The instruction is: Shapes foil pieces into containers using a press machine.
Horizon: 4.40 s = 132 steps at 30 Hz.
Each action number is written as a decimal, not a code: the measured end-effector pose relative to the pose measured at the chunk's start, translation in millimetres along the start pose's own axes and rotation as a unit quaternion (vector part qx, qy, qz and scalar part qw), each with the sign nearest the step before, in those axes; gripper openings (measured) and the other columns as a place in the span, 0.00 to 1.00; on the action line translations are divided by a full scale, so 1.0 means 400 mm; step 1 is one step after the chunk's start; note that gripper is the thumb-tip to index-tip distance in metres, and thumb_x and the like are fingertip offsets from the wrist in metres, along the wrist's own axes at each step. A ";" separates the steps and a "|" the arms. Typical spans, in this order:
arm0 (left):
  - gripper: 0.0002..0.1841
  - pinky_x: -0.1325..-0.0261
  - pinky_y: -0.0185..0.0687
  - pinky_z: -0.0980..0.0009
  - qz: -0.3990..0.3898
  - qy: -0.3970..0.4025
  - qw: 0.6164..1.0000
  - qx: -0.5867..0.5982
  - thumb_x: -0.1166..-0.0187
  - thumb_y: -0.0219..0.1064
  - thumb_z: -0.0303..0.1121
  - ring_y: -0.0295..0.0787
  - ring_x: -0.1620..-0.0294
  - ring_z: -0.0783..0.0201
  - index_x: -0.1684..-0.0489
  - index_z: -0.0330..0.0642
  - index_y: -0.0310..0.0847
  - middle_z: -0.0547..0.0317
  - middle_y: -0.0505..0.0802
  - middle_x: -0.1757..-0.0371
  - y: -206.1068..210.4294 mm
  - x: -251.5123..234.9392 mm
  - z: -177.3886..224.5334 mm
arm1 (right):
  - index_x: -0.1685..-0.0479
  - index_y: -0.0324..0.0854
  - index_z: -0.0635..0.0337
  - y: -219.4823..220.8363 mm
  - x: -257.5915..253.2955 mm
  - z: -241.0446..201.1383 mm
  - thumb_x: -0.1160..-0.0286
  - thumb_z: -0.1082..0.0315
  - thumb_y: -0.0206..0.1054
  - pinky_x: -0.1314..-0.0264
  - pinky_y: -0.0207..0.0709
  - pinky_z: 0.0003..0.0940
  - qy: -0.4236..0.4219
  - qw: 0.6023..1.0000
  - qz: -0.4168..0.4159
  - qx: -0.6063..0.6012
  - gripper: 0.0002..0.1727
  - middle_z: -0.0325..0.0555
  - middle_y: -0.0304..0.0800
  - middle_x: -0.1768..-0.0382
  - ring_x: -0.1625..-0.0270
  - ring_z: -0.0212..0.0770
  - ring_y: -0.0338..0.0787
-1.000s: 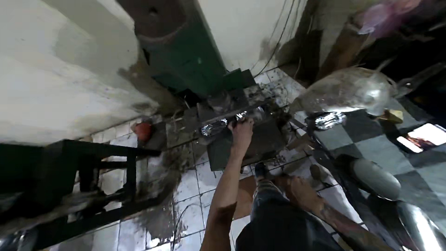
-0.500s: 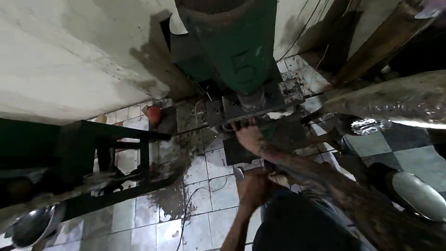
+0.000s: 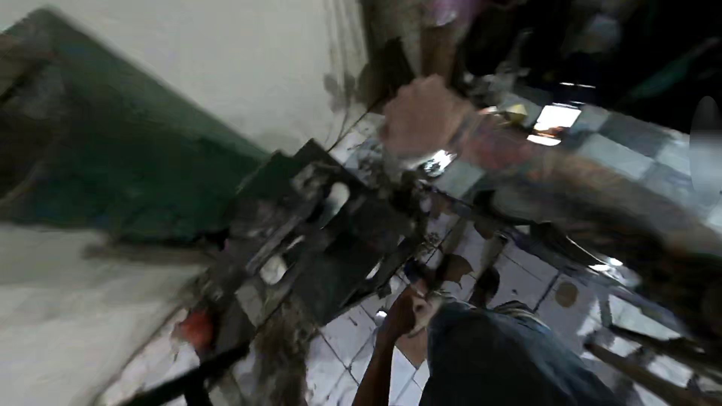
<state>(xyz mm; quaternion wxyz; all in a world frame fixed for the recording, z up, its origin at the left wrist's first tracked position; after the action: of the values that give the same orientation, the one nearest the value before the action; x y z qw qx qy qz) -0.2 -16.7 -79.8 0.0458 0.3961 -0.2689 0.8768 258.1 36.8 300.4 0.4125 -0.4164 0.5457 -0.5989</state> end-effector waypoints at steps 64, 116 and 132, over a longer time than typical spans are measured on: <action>0.12 0.43 0.92 0.67 -0.044 0.281 0.913 0.292 0.12 0.56 0.26 0.94 0.52 0.70 0.39 0.29 0.78 0.58 0.95 0.54 -0.092 -0.243 0.797 | 0.38 0.80 0.72 0.627 0.839 0.340 0.11 0.67 0.48 0.44 0.86 0.29 0.501 0.614 0.357 -0.494 0.20 0.47 0.92 0.55 0.52 0.28 0.91; 0.16 0.23 0.58 0.25 0.448 -0.165 0.877 -0.044 0.11 0.62 0.43 0.86 0.34 0.37 0.39 0.45 0.90 0.42 0.93 0.40 -0.648 0.193 -0.025 | 0.26 0.84 0.48 0.584 0.154 -0.304 0.24 0.76 0.67 0.57 0.88 0.62 -0.133 0.967 -0.042 -0.214 0.26 0.65 0.93 0.48 0.55 0.68 0.95; 0.18 0.24 0.78 0.50 0.175 0.028 0.964 0.198 0.17 0.66 0.38 0.89 0.34 0.49 0.37 0.37 0.87 0.43 0.93 0.39 -0.032 0.159 -0.022 | 0.19 0.69 0.69 0.577 -0.258 -0.859 0.14 0.67 0.60 0.21 0.59 0.76 -0.236 0.917 -0.254 -0.198 0.27 0.79 0.70 0.23 0.21 0.76 0.71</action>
<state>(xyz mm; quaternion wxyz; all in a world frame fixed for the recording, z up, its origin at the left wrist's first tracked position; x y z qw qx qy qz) -45.6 -9.7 -33.0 -0.1801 0.3195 -0.1534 0.9176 -26.7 226.4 45.4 0.2720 -0.7433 0.4159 -0.4478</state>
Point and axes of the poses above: each hand's wrist, its own x-axis away from the middle knuckle, its own y-axis out of the palm, z = x × y, the point moved 7 cm from there along -x, towards the middle knuckle
